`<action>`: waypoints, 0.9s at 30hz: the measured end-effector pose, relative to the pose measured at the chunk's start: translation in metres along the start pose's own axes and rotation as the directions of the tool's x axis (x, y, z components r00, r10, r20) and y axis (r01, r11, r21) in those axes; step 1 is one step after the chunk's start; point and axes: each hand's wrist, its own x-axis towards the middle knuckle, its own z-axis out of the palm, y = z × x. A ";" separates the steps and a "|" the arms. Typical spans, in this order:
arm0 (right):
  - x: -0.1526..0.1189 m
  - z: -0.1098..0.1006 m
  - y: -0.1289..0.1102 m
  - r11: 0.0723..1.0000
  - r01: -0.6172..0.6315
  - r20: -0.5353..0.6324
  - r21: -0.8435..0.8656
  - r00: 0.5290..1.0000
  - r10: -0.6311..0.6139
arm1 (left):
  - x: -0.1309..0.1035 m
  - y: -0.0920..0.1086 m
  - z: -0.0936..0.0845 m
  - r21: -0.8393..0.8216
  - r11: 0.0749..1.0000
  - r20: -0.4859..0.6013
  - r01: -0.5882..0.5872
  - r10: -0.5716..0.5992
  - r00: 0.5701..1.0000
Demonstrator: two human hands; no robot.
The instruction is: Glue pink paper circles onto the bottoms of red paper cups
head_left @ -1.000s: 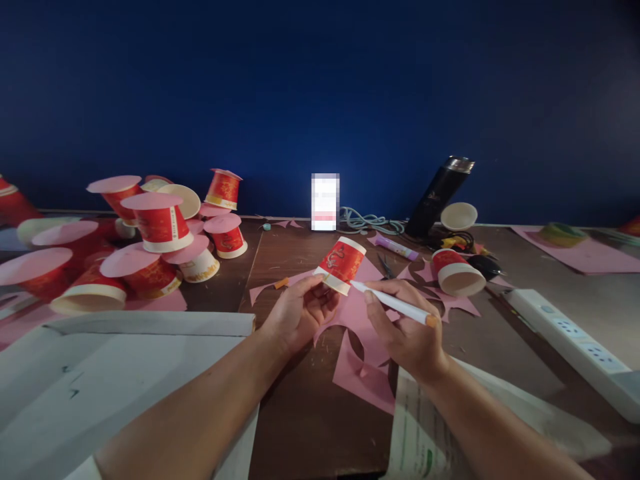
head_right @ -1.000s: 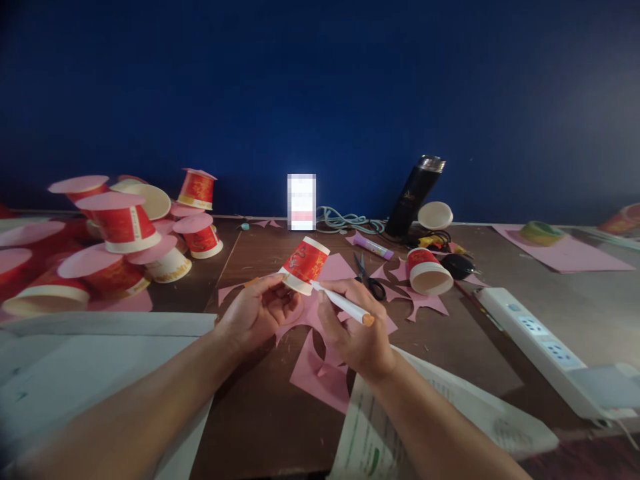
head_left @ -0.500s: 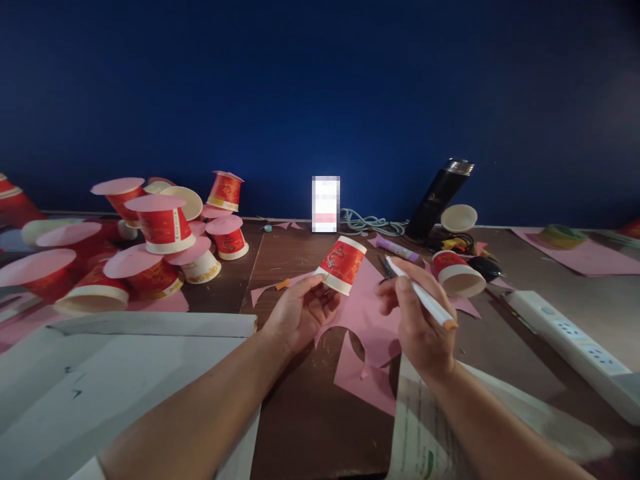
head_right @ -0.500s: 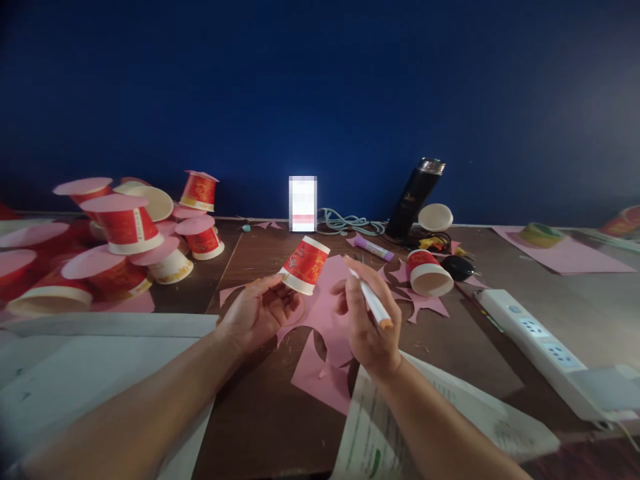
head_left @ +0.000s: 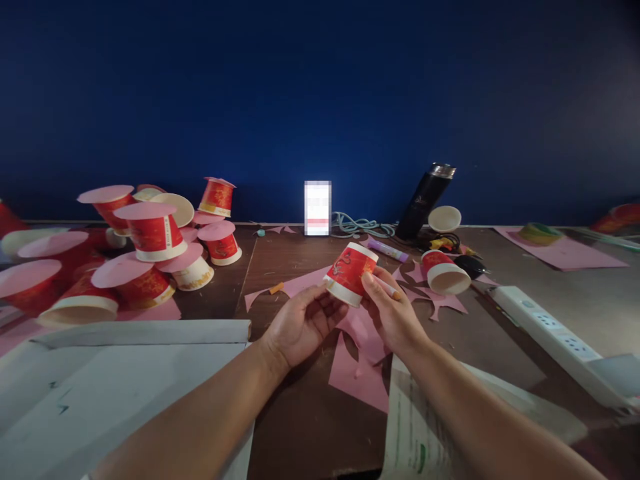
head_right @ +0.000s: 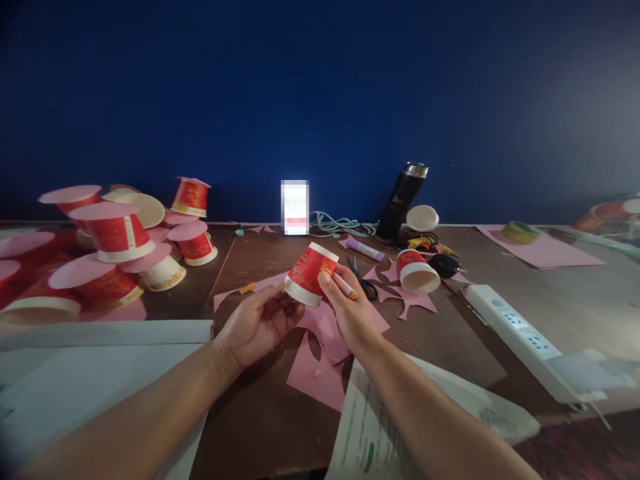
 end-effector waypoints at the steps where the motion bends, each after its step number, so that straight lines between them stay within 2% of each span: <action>1: 0.000 -0.001 -0.001 0.997 -0.058 -0.015 0.044 0.998 0.059 | -0.001 -0.002 -0.001 0.013 1.000 0.044 0.011 -0.011 0.999; 3: 0.000 -0.002 -0.003 0.968 -0.200 -0.010 0.150 0.979 0.203 | -0.003 -0.008 -0.002 0.052 0.998 0.101 0.035 -0.040 0.994; 4: 0.000 -0.002 -0.004 0.960 -0.231 -0.013 0.161 0.972 0.236 | -0.003 -0.010 -0.003 0.070 0.997 0.105 0.042 -0.049 0.993; 8: 0.000 -0.001 -0.007 0.959 -0.254 -0.021 0.123 0.966 0.259 | -0.001 -0.015 -0.004 0.079 0.997 0.019 0.013 -0.015 1.000; 10: 0.002 -0.002 -0.006 0.966 -0.240 -0.074 0.100 0.966 0.248 | 0.001 -0.014 -0.003 0.056 0.998 -0.034 -0.009 0.011 0.999; 12: 0.004 -0.004 -0.006 0.984 -0.162 -0.175 0.072 0.969 0.172 | 0.003 -0.012 -0.001 0.026 0.999 -0.094 -0.033 0.035 0.995; 15: 0.003 -0.009 -0.009 0.997 0.075 -0.274 0.006 0.959 -0.070 | 0.006 -0.008 0.001 -0.025 0.996 -0.177 -0.082 0.076 0.981; 18: -0.006 -0.013 -0.016 0.967 0.248 -0.185 -0.063 0.949 -0.255 | 0.007 -0.006 0.000 -0.053 0.993 -0.200 -0.109 0.096 0.975; 21: -0.016 -0.014 -0.019 0.902 0.360 -0.010 -0.238 0.928 -0.372 | 0.008 -0.007 -0.002 -0.057 0.991 -0.162 -0.118 0.108 0.981; 24: -0.020 -0.015 -0.018 0.840 0.406 0.096 -0.360 0.912 -0.400 | 0.009 -0.008 -0.005 -0.048 0.990 -0.139 -0.131 0.123 0.983; 27: -0.018 -0.015 -0.016 0.825 0.393 0.101 -0.405 0.916 -0.387 | 0.010 -0.010 -0.008 -0.035 0.991 -0.137 -0.127 0.121 0.983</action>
